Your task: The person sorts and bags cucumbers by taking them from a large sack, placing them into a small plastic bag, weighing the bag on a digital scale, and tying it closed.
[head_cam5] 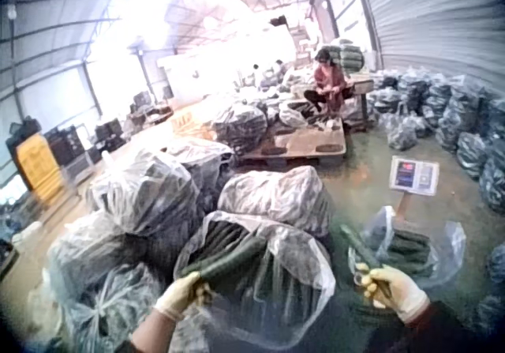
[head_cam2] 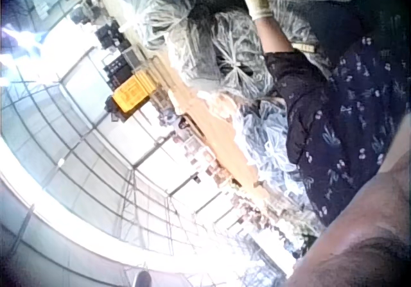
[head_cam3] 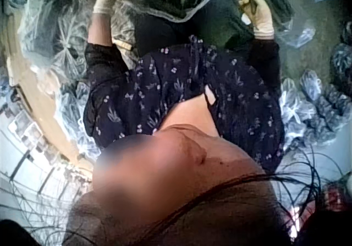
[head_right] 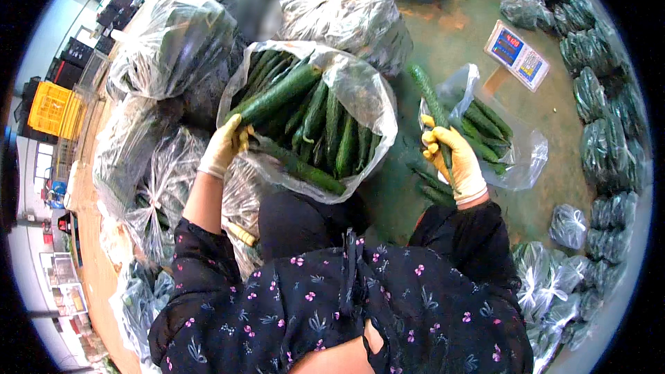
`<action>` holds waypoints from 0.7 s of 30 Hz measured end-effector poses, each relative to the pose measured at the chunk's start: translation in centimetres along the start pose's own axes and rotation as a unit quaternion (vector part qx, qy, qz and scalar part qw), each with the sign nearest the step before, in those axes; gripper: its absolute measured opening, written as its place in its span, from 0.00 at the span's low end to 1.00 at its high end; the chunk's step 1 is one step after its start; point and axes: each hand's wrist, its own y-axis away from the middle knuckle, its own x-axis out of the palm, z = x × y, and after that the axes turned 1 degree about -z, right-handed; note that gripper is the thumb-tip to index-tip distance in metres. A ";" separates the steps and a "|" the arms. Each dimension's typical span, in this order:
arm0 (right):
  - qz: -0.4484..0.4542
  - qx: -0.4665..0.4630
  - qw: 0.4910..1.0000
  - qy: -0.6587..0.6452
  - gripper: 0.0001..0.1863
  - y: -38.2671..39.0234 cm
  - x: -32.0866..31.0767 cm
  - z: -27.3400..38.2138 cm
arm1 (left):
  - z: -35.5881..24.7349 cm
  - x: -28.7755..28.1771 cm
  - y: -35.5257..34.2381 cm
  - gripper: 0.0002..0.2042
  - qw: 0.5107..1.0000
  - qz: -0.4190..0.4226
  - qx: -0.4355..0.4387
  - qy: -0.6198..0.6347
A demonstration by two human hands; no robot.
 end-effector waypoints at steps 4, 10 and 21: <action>0.003 0.005 1.000 -0.004 0.19 -0.3 0.0 -0.1 | -1.5 -0.7 -2.1 0.14 0.973 -0.133 0.059 -0.181; 0.013 0.019 1.000 -0.011 0.21 -0.4 -1.0 -0.3 | -1.4 3.6 -1.2 0.11 0.621 -0.235 0.314 -0.678; -0.001 0.014 1.000 0.006 0.20 -0.3 -0.7 -0.5 | 2.4 8.5 -0.7 0.19 0.516 0.140 0.121 -0.836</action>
